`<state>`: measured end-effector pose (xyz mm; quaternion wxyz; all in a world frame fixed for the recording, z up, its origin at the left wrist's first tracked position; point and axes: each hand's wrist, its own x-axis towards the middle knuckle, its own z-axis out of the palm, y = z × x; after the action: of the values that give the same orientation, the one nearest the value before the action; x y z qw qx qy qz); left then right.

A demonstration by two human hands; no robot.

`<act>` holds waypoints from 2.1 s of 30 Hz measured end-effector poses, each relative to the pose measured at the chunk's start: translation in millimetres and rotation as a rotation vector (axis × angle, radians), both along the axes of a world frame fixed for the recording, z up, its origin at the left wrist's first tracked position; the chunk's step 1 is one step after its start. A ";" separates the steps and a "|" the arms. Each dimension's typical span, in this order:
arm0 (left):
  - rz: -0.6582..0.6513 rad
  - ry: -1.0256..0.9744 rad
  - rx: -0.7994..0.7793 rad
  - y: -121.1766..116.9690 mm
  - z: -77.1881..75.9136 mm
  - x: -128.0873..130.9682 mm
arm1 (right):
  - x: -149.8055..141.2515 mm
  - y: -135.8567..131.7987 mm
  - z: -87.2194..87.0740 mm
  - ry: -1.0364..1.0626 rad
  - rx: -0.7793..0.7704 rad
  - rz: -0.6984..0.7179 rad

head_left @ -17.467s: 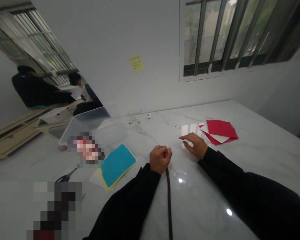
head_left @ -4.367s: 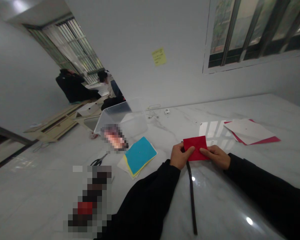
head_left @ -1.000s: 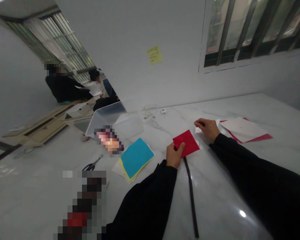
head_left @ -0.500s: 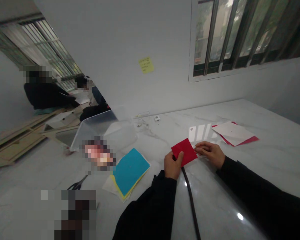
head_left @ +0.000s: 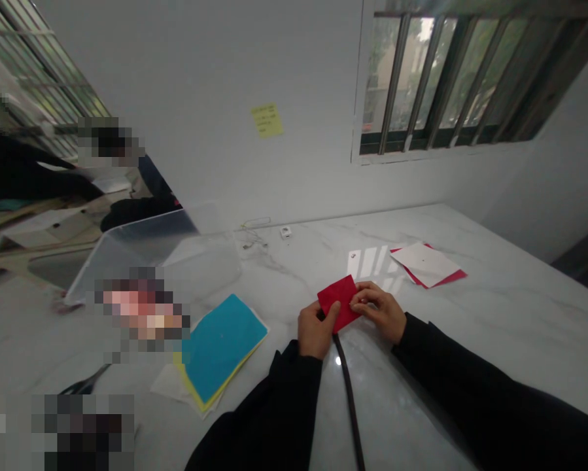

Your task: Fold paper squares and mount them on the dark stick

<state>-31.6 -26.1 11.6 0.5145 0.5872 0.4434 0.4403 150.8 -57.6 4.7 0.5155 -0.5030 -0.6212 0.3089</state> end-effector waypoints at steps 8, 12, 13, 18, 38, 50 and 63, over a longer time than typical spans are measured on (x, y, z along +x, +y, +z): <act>-0.038 -0.037 -0.002 -5.9 6.2 4.5 | -6.2 -2.3 4.1 -0.016 0.009 0.030; -0.070 -0.083 -0.003 -5.3 5.3 4.8 | -7.1 -2.8 1.6 0.001 -0.025 0.022; -0.076 -0.091 -0.001 -5.3 4.7 4.8 | -7.3 -3.0 1.1 0.027 -0.045 0.024; -0.087 -0.113 0.014 -7.7 0.6 5.4 | -7.3 -5.9 2.8 0.186 -0.202 0.097; -0.114 -0.170 -0.081 -10.8 4.7 6.3 | -10.6 -12.7 7.5 0.188 -0.272 0.018; -0.094 -0.145 -0.091 -9.9 2.8 6.1 | -13.5 -14.4 1.7 0.151 -0.242 -0.042; -0.132 -0.232 -0.134 -11.6 6.6 7.2 | -17.2 -15.7 0.0 0.237 -0.149 -0.088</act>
<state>-24.3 -37.8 18.2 0.6281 0.5248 0.3696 0.4399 133.6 -73.3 4.7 0.5594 -0.5266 -0.5086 0.3888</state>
